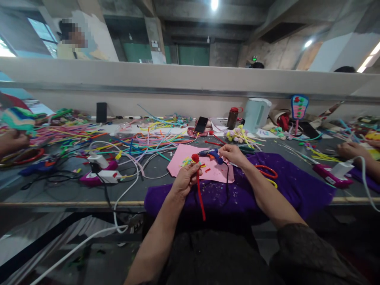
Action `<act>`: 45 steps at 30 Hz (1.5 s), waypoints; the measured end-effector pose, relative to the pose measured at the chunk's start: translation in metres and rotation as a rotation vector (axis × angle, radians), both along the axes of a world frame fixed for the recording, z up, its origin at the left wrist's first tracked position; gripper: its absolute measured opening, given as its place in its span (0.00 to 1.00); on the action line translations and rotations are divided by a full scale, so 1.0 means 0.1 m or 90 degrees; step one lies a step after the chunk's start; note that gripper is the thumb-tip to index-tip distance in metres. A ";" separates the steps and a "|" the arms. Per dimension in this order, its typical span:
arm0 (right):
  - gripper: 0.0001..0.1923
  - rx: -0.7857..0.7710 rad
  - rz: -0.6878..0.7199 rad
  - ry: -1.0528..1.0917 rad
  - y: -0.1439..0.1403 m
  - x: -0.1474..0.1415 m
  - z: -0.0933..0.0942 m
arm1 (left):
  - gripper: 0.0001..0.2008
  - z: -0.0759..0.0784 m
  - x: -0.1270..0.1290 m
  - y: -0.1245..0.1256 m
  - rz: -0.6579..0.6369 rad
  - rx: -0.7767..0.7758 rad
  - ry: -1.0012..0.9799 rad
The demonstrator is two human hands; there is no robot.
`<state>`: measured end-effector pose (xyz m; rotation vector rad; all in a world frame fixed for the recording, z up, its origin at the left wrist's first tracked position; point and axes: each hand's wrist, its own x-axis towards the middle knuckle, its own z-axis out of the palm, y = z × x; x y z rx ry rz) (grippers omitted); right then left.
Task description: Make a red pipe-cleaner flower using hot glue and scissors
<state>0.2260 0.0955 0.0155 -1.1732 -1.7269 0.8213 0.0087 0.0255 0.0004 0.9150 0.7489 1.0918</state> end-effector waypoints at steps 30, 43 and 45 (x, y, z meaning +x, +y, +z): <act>0.16 0.047 -0.148 -0.400 0.28 -0.01 -0.02 | 0.14 -0.02 -0.01 -0.01 -0.002 0.018 -0.006; 0.11 -0.092 -0.072 -0.326 0.34 -0.07 -0.19 | 0.13 -0.05 -0.05 0.03 0.007 -0.014 -0.080; 0.12 -0.084 -0.060 -0.262 0.27 -0.04 -0.17 | 0.12 -0.05 -0.06 0.03 0.002 -0.032 -0.111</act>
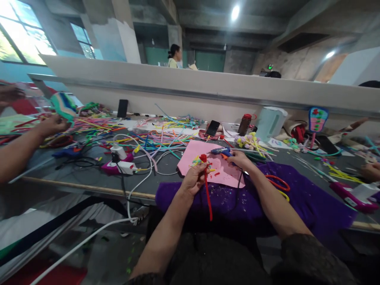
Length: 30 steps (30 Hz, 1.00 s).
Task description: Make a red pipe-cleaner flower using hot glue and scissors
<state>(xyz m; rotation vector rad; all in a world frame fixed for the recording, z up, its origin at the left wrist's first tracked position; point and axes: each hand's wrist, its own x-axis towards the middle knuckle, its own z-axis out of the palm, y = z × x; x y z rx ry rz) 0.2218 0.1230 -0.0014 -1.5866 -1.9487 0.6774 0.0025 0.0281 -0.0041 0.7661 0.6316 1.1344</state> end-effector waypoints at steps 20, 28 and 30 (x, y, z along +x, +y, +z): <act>0.16 0.226 -0.040 0.445 -0.23 -0.10 0.22 | 0.11 0.01 0.01 -0.02 0.043 0.027 0.005; 0.13 0.030 0.094 0.534 -0.45 -0.20 0.33 | 0.13 0.04 0.02 -0.03 0.074 0.020 -0.002; 0.14 0.008 0.127 0.543 -0.53 -0.23 0.36 | 0.12 0.04 0.01 -0.02 0.065 0.008 -0.008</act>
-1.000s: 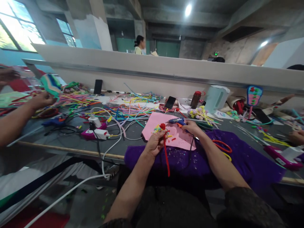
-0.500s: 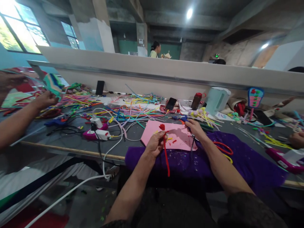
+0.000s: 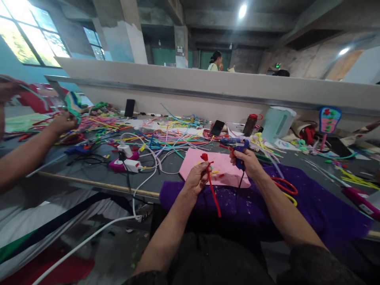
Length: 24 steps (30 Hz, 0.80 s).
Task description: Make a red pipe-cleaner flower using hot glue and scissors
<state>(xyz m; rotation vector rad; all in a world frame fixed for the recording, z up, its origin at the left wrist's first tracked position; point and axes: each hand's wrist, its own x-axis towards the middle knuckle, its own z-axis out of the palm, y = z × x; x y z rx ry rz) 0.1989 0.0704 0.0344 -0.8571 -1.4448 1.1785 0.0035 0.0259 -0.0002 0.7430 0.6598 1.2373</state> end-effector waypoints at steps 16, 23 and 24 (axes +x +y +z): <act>0.14 0.163 -0.105 -0.293 -0.33 -0.09 -0.09 | 0.14 -0.11 0.04 0.03 0.125 0.082 0.112; 0.14 0.310 -0.197 -0.442 -0.52 -0.12 -0.16 | 0.15 -0.10 0.04 0.03 0.134 0.069 0.133; 0.14 0.322 -0.203 -0.454 -0.53 -0.12 -0.16 | 0.15 -0.10 0.03 0.03 0.133 0.069 0.134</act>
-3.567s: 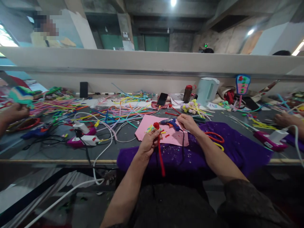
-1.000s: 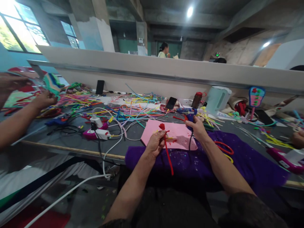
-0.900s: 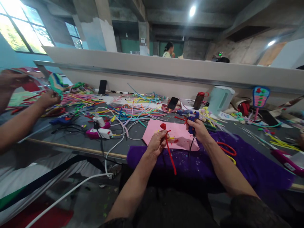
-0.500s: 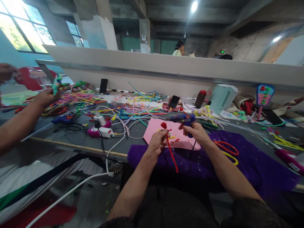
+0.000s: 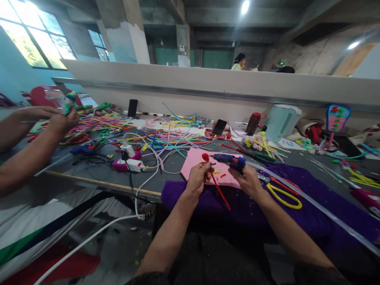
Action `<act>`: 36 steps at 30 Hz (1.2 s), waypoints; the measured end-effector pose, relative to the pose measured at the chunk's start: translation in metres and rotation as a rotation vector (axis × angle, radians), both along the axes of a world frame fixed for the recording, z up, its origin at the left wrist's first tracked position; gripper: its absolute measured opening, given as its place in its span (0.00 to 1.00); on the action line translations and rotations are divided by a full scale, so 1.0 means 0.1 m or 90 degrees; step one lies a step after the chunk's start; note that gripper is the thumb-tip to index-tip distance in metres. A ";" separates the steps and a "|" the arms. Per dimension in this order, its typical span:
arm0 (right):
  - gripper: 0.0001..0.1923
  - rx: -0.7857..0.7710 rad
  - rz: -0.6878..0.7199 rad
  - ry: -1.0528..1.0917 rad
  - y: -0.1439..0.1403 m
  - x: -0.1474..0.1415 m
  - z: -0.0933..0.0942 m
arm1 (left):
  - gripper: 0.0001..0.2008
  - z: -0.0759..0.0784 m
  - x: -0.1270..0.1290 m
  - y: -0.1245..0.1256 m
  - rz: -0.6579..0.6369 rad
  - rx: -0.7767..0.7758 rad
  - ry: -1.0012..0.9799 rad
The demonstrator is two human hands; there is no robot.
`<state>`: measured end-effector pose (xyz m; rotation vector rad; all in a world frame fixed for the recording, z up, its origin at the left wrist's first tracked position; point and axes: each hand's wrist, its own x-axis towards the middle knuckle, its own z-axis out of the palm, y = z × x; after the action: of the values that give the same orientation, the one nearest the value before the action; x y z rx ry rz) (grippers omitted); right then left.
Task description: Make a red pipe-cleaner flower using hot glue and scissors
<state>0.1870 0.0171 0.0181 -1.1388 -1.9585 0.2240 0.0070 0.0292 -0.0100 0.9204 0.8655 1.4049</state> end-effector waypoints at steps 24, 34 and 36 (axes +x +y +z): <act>0.15 0.048 -0.019 -0.030 -0.02 -0.03 -0.08 | 0.14 -0.01 0.00 -0.01 -0.031 0.008 0.004; 0.14 0.042 -0.024 -0.035 -0.01 -0.04 -0.09 | 0.14 0.01 0.00 -0.03 -0.040 0.003 0.006; 0.12 0.044 -0.015 -0.040 -0.02 -0.04 -0.08 | 0.14 0.02 0.00 -0.03 -0.035 -0.005 -0.001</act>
<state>0.1833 0.0150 0.0106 -1.1356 -1.9906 0.1076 0.0075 0.0266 -0.0085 0.9307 0.8386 1.3529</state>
